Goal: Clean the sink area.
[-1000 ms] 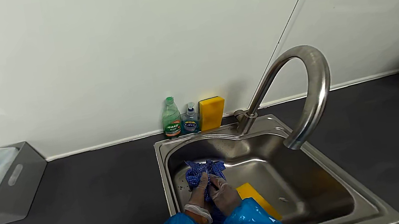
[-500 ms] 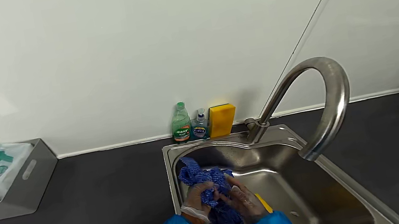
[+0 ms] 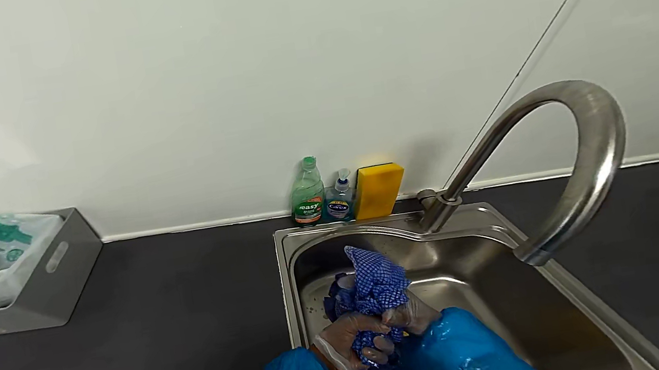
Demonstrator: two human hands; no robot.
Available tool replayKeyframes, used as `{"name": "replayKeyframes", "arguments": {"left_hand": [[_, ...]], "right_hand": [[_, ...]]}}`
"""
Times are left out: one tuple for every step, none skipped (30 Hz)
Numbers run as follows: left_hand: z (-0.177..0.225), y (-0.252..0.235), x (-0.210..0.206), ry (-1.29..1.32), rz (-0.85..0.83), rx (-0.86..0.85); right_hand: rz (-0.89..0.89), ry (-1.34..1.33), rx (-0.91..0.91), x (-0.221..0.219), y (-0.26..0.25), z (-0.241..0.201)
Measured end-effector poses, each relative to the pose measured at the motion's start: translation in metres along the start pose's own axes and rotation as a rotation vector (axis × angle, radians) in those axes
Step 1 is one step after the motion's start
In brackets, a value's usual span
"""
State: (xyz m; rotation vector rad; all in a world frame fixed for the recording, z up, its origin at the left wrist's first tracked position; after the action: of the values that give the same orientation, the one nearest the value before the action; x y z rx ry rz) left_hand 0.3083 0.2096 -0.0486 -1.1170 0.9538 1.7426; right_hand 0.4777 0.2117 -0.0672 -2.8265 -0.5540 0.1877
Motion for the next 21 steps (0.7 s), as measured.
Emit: {"name": "replayKeyframes", "arguments": {"left_hand": [[-0.001,0.000,0.000,-0.011,-0.006,0.018],[-0.001,-0.001,0.002,-0.027,-0.007,0.032],[-0.002,-0.001,0.004,-0.040,-0.002,0.036],[-0.004,-0.002,0.006,-0.058,0.007,0.034],[-0.007,-0.003,0.009,-0.088,0.016,0.031],[-0.007,-0.005,0.010,-0.128,0.035,0.026],[-0.006,-0.006,0.009,-0.178,0.086,0.018],[-0.006,-0.008,0.006,-0.244,0.171,0.007],[-0.007,-0.011,0.002,-0.329,0.273,-0.013],[-0.009,-0.014,-0.002,-0.442,0.376,-0.050],[-0.011,-0.017,-0.005,-0.597,0.452,-0.087],[-0.011,-0.017,-0.008,-0.766,0.461,-0.093],[-0.013,-0.018,-0.008,-0.961,0.445,-0.091],[-0.016,-0.023,-0.004,-1.185,0.430,-0.079],[-0.020,-0.029,0.004,-1.391,0.432,-0.049],[-0.023,-0.035,0.013,-1.557,0.443,0.016],[-0.026,-0.040,0.021,-1.649,0.471,0.074],[-0.030,-0.043,0.025,-1.630,0.516,0.113],[-0.034,-0.045,0.029,-1.541,0.583,0.103],[-0.036,-0.045,0.033,-1.456,0.656,0.103],[-0.036,-0.045,0.035,-1.400,0.721,0.111]], "right_hand": [[0.026,0.034,-0.023,-0.003,-0.001,-0.006],[0.065,0.067,-0.067,-0.007,-0.002,-0.010],[0.096,0.097,-0.116,-0.009,-0.003,-0.012],[0.131,0.140,-0.173,-0.011,-0.003,-0.015],[0.180,0.210,-0.246,-0.013,-0.003,-0.018],[0.224,0.302,-0.329,-0.016,-0.004,-0.021],[0.259,0.379,-0.410,-0.018,-0.008,-0.023],[0.288,0.444,-0.487,-0.020,-0.010,-0.025],[0.316,0.499,-0.565,-0.022,-0.011,-0.025],[0.317,0.572,-0.631,-0.021,-0.013,-0.023],[0.293,0.663,-0.688,-0.019,-0.014,-0.020],[0.250,0.745,-0.737,-0.018,-0.015,-0.016],[0.213,0.822,-0.766,-0.019,-0.017,-0.011],[0.186,0.894,-0.770,-0.020,-0.018,-0.004],[0.178,0.953,-0.765,-0.022,-0.018,0.003],[0.195,1.005,-0.760,-0.025,-0.017,0.011],[0.215,1.029,-0.793,-0.030,-0.018,0.014],[0.208,1.063,-0.872,-0.036,-0.021,0.009],[0.188,1.110,-0.937,-0.044,-0.024,0.000],[0.166,1.154,-0.986,-0.047,-0.027,0.000],[0.097,1.147,-1.063,-0.044,-0.030,0.000]]}}
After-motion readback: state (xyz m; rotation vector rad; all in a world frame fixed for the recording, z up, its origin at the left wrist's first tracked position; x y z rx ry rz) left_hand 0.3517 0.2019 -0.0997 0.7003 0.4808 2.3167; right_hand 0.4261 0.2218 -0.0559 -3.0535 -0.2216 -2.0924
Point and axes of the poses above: each hand's wrist, its own y-axis away from the middle knuckle, its own x-axis out of the back of the hand, z = x × y, the point moved 1 cm from there along -y, towards the middle knuckle, and after that the axes turned 9 degrees about y, right-handed, at the moved point
